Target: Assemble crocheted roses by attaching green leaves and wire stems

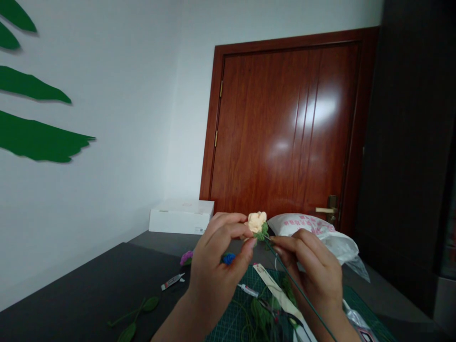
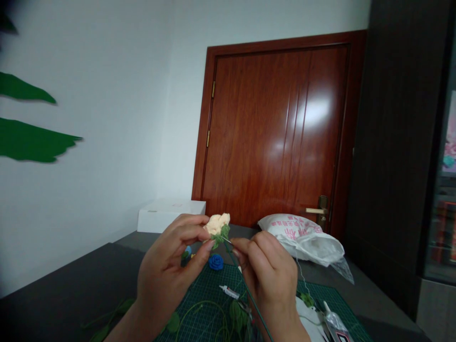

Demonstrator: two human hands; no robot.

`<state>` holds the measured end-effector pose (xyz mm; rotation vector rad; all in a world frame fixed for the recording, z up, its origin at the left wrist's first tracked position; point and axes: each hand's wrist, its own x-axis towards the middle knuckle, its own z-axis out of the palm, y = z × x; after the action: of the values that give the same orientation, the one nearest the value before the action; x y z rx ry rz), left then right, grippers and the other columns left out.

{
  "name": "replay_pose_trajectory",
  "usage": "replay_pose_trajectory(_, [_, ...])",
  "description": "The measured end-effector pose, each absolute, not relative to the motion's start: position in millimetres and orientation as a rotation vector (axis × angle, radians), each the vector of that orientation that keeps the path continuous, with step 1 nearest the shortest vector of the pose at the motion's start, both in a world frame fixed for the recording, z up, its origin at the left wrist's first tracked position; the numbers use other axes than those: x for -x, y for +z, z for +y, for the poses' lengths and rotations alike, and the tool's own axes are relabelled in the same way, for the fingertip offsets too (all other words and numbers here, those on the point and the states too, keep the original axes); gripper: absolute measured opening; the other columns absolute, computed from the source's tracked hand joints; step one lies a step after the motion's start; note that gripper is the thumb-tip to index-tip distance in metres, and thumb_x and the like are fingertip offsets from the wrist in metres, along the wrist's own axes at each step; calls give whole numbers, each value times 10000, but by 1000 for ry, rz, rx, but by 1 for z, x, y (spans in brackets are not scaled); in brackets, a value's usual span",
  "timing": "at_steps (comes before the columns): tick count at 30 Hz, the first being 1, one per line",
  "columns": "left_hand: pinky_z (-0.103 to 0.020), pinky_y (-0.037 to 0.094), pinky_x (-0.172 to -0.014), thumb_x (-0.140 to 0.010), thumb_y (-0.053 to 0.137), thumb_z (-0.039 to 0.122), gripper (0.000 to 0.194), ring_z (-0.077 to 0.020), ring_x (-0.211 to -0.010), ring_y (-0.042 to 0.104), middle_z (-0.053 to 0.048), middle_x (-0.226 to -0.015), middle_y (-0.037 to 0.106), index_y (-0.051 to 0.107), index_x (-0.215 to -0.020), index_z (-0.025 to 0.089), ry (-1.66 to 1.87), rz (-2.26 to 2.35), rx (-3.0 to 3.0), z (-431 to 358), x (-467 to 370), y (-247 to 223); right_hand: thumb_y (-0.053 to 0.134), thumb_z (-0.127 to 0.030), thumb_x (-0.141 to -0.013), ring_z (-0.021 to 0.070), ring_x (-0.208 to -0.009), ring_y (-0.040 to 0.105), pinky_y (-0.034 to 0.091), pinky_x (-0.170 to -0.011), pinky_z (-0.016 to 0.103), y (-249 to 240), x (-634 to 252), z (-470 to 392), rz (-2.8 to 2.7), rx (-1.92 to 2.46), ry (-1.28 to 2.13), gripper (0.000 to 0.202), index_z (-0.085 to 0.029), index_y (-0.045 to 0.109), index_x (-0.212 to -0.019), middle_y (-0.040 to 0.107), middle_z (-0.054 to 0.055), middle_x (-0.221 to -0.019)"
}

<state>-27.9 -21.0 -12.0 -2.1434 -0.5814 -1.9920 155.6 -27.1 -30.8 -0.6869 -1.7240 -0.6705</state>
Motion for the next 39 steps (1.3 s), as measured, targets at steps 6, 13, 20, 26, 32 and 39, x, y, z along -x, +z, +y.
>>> replay_pose_trajectory(6, [-345, 544, -816, -835, 608, 75, 135, -187, -953, 647, -48, -985, 673, 647, -865, 201, -2034, -645, 2174, -23, 26, -12, 538, -100, -931, 155, -679, 518, 395, -587, 261, -29, -157, -33, -1743, 670, -649, 172, -173, 677, -1002, 559, 11, -724])
replay_pose_trajectory(13, [-366, 566, -790, -810, 586, 69, 135, -203, -941, 652, -61, -990, 646, 610, -833, 199, -2143, -645, 2199, -23, 23, -13, 518, -95, -945, 153, -684, 516, 391, -602, 266, -29, -154, -32, -1735, 696, -662, 175, -172, 674, -961, 549, 11, -721])
replay_pose_trajectory(20, [-350, 584, -743, -791, 590, 53, 148, -200, -910, 662, -61, -993, 628, 582, -819, 198, -2262, -590, 2240, -20, 20, -19, 487, -151, -974, 165, -659, 500, 362, -580, 288, -30, -157, -31, -1691, 765, -832, 213, -186, 692, -931, 531, 19, -692])
replay_pose_trajectory(26, [-333, 582, -686, -778, 581, 54, 147, -194, -849, 656, -57, -936, 630, 554, -757, 198, -2287, -609, 2287, -24, 19, -18, 482, -144, -963, 157, -652, 507, 376, -569, 283, -27, -156, -30, -1634, 795, -844, 255, -208, 698, -842, 551, 13, -679])
replay_pose_trajectory(32, [-300, 567, -629, -780, 579, 59, 145, -184, -808, 649, -59, -921, 626, 555, -753, 200, -2249, -592, 2334, -24, 19, -18, 469, -141, -957, 167, -643, 495, 343, -560, 293, -26, -157, -31, -1582, 833, -963, 273, -225, 692, -823, 538, 13, -667])
replay_pose_trajectory(39, [-312, 576, -651, -777, 593, 74, 121, -194, -836, 650, -70, -935, 624, 576, -747, 191, -2268, -581, 2293, -22, 18, -18, 473, -146, -968, 200, -682, 468, 343, -611, 331, -24, -159, -41, -1607, 816, -1142, 253, -214, 704, -889, 537, 37, -678])
